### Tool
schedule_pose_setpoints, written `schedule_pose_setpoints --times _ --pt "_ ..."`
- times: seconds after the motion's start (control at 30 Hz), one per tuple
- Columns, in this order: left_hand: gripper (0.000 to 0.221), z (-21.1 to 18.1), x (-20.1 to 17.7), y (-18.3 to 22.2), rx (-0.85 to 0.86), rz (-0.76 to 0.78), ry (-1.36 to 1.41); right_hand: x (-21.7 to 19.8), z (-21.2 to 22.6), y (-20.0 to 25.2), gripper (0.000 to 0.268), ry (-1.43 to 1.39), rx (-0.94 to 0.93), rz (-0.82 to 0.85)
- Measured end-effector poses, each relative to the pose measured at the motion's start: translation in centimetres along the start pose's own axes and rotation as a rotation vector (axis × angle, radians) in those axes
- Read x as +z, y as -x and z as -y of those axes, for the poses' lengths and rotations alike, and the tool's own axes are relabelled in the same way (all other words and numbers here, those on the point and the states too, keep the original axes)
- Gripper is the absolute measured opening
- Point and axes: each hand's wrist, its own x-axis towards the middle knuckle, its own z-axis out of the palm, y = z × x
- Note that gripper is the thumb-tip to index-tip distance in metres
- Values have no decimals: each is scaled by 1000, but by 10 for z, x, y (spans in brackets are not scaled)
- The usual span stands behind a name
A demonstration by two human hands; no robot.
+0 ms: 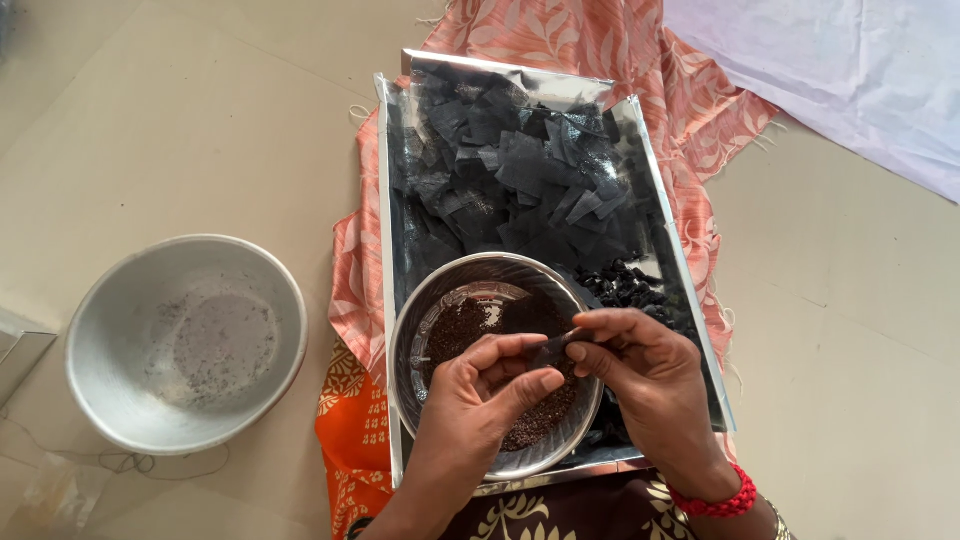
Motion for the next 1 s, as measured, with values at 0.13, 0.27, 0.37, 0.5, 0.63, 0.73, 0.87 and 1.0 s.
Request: schedule_pose_setpoints --times 0.13,0.27,0.37,0.5,0.63,0.73,0.87,1.0 --pt "21 17 -6 -4 156 -61 -113 -4 -5 2 19 64 -37 40" --pt "17 12 -1 2 238 -112 -242 -3 6 2 15 252 -142 137" --pt "15 14 3 5 319 -140 -436 1 15 2 17 352 -145 155" --pt "16 19 11 4 317 -153 -615 3 18 4 14 493 -257 181" --pt "17 23 12 5 541 -164 -724 13 26 7 21 476 -87 110" --pt "17 25 13 5 545 -127 -706 17 32 6 33 524 -112 120" --pt "17 25 15 5 540 -140 -769 14 31 7 27 571 -192 207" --pt "26 28 17 4 467 -179 -751 12 31 7 22 406 -55 227"
